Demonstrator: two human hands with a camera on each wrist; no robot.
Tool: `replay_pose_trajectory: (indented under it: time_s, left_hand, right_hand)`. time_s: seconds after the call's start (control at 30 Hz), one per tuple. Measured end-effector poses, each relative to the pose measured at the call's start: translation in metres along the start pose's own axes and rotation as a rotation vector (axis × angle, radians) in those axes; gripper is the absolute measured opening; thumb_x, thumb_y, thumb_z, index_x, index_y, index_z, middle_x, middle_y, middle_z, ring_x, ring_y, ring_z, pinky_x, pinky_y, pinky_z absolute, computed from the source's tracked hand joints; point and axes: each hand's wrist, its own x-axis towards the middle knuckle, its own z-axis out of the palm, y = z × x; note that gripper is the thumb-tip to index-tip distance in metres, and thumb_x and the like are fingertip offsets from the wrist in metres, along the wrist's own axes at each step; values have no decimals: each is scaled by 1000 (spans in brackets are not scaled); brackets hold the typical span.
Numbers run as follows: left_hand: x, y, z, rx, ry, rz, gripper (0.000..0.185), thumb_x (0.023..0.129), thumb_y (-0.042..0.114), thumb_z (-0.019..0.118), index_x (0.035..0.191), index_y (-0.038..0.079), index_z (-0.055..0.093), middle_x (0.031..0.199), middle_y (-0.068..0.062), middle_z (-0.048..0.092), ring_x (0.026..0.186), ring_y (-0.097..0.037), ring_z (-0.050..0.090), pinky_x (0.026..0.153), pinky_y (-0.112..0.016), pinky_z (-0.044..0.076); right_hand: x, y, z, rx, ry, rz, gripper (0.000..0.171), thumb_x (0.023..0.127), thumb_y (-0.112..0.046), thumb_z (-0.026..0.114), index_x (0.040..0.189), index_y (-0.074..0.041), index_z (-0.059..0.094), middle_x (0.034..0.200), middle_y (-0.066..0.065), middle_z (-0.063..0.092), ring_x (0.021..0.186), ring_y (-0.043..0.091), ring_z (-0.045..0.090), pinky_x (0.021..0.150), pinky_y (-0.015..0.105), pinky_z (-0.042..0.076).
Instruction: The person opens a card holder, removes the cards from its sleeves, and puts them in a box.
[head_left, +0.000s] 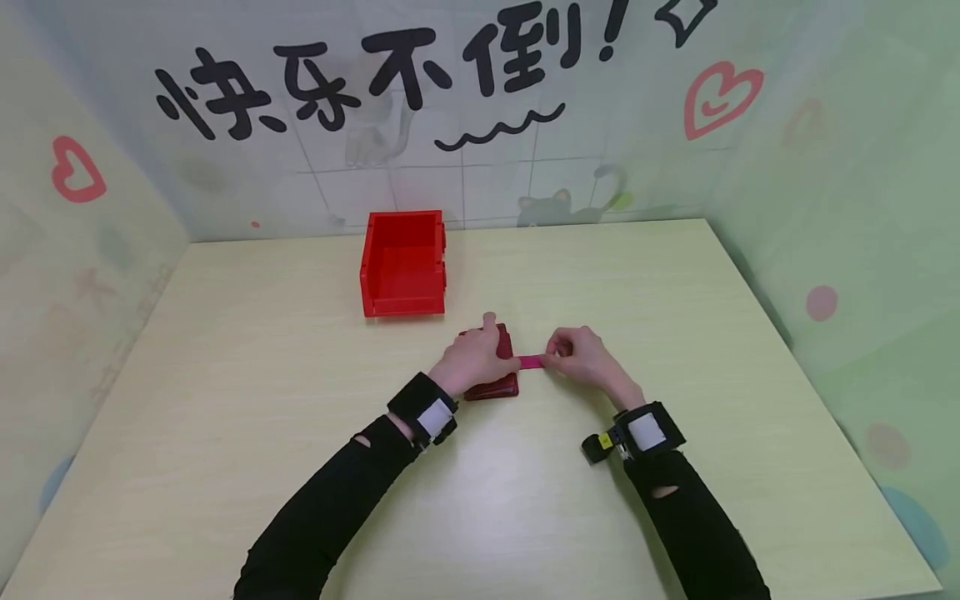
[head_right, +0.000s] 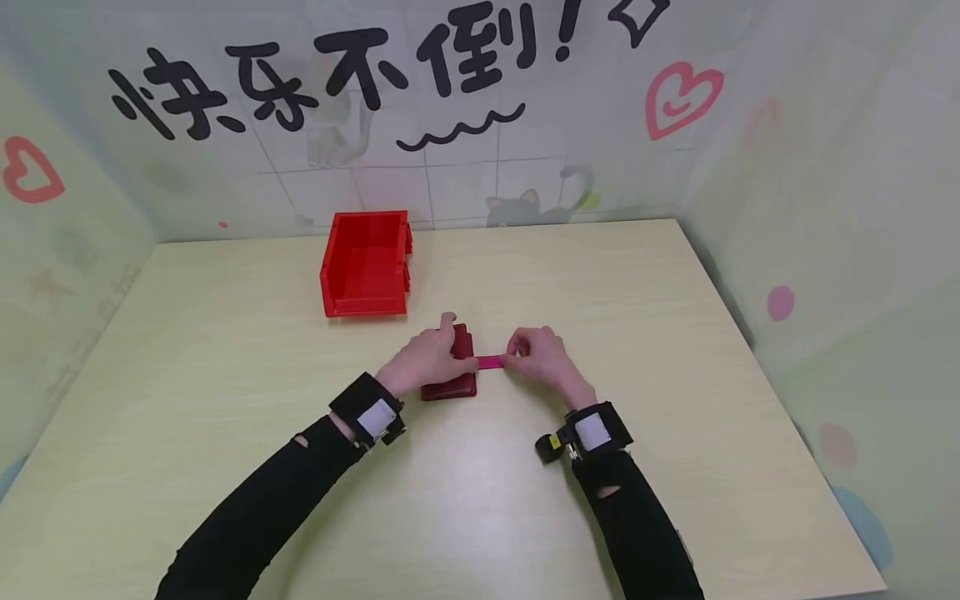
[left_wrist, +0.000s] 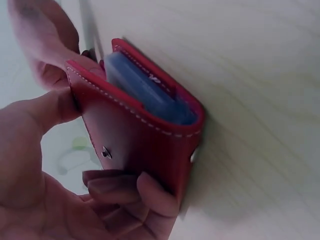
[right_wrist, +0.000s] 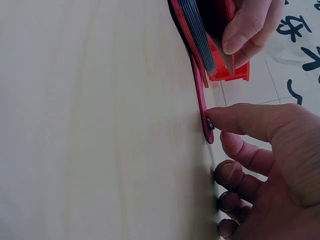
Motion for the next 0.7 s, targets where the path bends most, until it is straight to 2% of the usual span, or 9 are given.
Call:
replay_pose_trajectory:
  time_s: [0.23,0.4,0.57,0.7]
  left_hand:
    - [0,-20,-12,-201,-112,59,86,92,39,68,155,5,18,129,-17,57,110,-26,59,91,-39,56]
    - [-1,-31,-18,-323,-163,95,83,96,34,64,157,5,16,134,-19,55,111,-26,58,90,-36,57]
    - [-4,-38,-22,-400,-165,131,77,98,28,60,157,3,18,123,-20,59,101,-25,62,79,-32,60]
    - [-7,-42,-25,-436,-149,140,73,99,24,58,157,2,19,107,-18,60,92,-24,62,72,-31,61]
  right_hand:
    - [0,-1,0,-11,1,5,10,90,-13,68,87,-4,66,68,-2,44,66,14,41,62,26,32]
    - [0,-1,0,-23,0,-5,10,90,-13,68,87,-4,66,68,-2,44,66,13,42,63,26,33]
    - [-1,-5,0,-35,-9,-14,7,91,-11,67,92,-4,66,69,0,46,66,15,43,62,27,33]
    - [0,-13,2,-32,-15,3,15,96,-19,64,97,-5,68,74,4,56,67,16,48,62,26,37]
